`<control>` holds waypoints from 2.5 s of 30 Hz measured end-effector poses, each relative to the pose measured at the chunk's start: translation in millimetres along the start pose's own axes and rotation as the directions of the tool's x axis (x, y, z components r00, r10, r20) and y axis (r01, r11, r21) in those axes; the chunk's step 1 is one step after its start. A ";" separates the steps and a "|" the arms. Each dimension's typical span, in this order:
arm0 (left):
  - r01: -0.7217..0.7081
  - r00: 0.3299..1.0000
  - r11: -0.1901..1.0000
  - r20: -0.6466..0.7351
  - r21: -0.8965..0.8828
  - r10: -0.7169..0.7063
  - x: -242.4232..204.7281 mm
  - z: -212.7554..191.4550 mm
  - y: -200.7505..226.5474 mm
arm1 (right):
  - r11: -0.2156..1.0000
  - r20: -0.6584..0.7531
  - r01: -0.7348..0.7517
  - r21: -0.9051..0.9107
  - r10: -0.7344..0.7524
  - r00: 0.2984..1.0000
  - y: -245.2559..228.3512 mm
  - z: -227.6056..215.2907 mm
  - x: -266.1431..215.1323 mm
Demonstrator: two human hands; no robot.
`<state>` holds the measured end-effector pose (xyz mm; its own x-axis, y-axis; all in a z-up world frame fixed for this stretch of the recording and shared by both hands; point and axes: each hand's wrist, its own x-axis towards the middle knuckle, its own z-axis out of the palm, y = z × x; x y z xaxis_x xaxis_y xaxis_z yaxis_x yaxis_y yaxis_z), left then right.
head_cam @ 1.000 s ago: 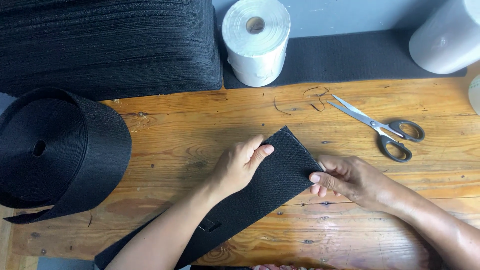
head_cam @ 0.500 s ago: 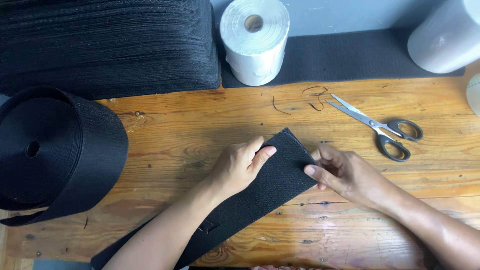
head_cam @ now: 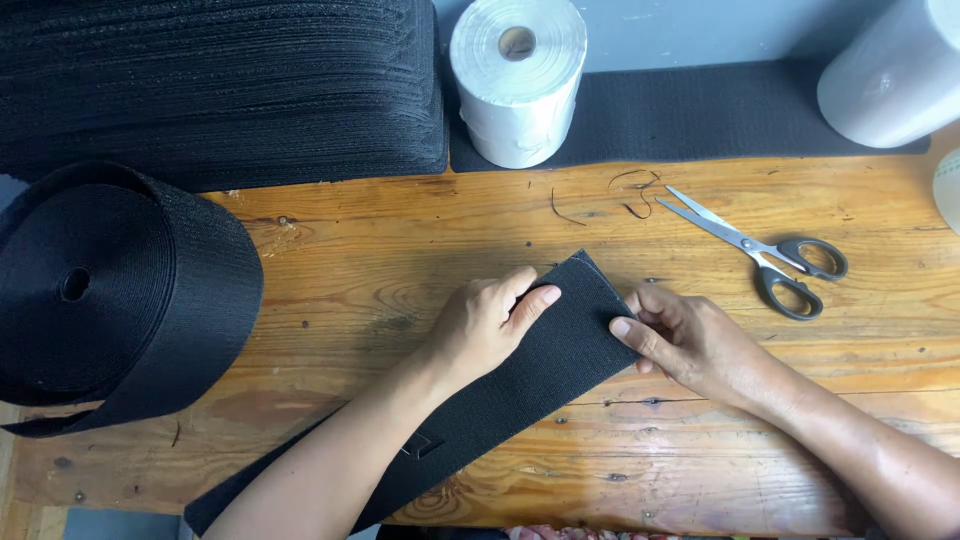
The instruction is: Trim the edges and corners of a black strap using scissors on a wooden workbench.
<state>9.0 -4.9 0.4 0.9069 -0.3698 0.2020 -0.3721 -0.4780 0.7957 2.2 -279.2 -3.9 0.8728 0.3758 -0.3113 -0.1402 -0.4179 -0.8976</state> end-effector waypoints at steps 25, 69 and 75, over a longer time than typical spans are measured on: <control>0.052 0.998 0.993 0.039 0.104 -0.056 -5.7 -0.2 -2.0 | 0.991 0.205 -0.031 -0.127 0.057 0.977 -31.9 -28.0 -3.5; 0.206 0.970 0.978 0.141 -0.045 -0.198 -2.7 -17.9 16.0 | 0.997 -0.023 0.075 -0.029 -0.076 0.997 1.8 5.9 20.1; 0.169 0.983 0.985 0.086 -0.039 -0.165 -6.3 -15.4 6.6 | 0.997 0.022 0.065 0.043 -0.066 0.998 -4.2 3.0 19.1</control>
